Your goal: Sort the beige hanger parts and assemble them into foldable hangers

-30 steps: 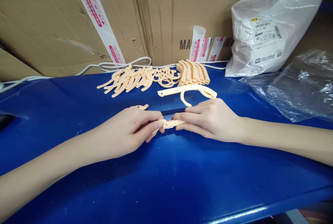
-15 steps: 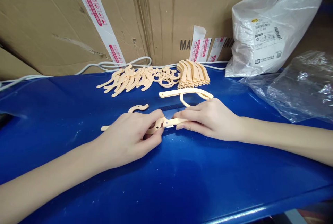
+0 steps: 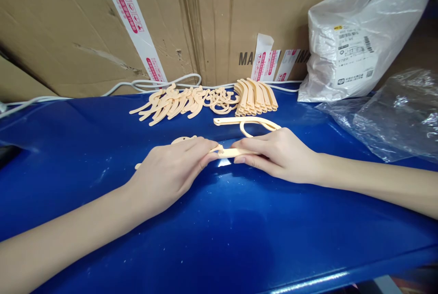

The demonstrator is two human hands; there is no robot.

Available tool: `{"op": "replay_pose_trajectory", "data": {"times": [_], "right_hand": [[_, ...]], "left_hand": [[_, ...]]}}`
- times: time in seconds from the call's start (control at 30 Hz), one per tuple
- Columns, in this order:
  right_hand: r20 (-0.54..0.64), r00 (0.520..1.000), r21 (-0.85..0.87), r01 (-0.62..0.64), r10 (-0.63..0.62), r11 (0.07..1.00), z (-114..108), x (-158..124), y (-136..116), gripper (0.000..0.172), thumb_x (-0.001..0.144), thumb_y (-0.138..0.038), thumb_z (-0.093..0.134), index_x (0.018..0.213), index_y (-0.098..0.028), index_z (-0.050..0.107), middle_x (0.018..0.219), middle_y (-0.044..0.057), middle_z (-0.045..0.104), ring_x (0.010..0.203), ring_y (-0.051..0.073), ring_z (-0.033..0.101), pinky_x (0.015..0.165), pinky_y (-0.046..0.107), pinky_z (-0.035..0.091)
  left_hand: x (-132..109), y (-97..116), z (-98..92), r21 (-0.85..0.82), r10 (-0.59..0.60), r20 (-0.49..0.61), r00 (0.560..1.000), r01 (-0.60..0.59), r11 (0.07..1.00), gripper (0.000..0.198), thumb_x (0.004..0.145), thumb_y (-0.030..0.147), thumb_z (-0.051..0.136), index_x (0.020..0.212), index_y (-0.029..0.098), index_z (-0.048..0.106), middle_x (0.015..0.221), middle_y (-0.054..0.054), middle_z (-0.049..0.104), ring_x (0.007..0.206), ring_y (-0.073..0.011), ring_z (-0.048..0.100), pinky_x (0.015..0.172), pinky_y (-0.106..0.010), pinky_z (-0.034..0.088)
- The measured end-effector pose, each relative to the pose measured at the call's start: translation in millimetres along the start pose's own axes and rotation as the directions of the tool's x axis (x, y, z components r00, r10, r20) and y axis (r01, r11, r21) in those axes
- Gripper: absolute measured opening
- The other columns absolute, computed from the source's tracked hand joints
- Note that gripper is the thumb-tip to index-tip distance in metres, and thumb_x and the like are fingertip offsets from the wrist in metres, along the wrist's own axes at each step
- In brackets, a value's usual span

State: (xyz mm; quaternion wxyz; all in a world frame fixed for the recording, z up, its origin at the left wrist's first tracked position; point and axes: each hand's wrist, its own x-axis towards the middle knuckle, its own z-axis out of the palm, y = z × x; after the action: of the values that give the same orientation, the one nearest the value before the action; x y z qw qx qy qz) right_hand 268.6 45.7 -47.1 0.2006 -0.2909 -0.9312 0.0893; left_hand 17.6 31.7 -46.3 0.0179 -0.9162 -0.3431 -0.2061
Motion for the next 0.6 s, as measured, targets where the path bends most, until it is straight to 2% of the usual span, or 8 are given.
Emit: {"op": "replay_pose_trajectory", "data": {"times": [0.13,0.33,0.5,0.6], "right_hand": [[0.002,1.0,0.024,0.005,-0.005,1.0,-1.6,0.6,-0.5,0.032,0.102,-0.037,0.043,0.105,-0.015,0.065,0.075,0.0,0.068,0.062,0.011,0.061,0.058,0.021,0.037],[-0.012,1.0,0.03,0.027,-0.027,0.999,-2.1,0.0,0.5,0.031,0.103,-0.037,0.042,0.102,-0.015,0.064,0.07,-0.001,0.065,0.057,0.009,0.056,0.056,0.021,0.035],[0.006,0.999,0.023,0.039,-0.039,0.999,-1.4,-0.9,1.7,0.032,0.103,-0.037,0.04,0.107,-0.015,0.064,0.078,0.001,0.069,0.062,0.01,0.06,0.058,0.022,0.037],[0.004,0.999,-0.003,0.045,-0.045,0.999,-0.7,-1.2,2.8,0.033,0.103,-0.038,0.041,0.109,-0.016,0.065,0.081,0.002,0.071,0.064,0.011,0.061,0.058,0.022,0.037]], "left_hand": [[0.0,2.7,-3.3,-0.085,-0.074,-0.051,0.996,0.07,0.994,0.03,0.104,0.029,0.032,0.092,0.019,0.057,0.077,0.001,0.06,0.068,-0.0115,0.059,0.057,-0.022,0.04],[3.8,5.7,-6.3,-0.149,-0.143,0.126,0.982,0.161,0.976,0.036,0.105,0.034,0.026,0.088,0.019,0.055,0.071,0.002,0.054,0.062,-0.0129,0.052,0.056,-0.024,0.038],[6.7,6.6,-8.4,-0.119,-0.129,0.159,0.979,0.148,0.982,0.035,0.104,0.034,0.027,0.091,0.019,0.056,0.073,0.002,0.057,0.063,-0.0134,0.052,0.057,-0.024,0.038],[7.8,5.3,-6.8,-0.112,-0.096,0.168,0.981,0.116,0.987,0.031,0.102,0.042,0.037,0.085,0.02,0.053,0.068,0.004,0.056,0.056,-0.012,0.049,0.052,-0.023,0.034]]}}
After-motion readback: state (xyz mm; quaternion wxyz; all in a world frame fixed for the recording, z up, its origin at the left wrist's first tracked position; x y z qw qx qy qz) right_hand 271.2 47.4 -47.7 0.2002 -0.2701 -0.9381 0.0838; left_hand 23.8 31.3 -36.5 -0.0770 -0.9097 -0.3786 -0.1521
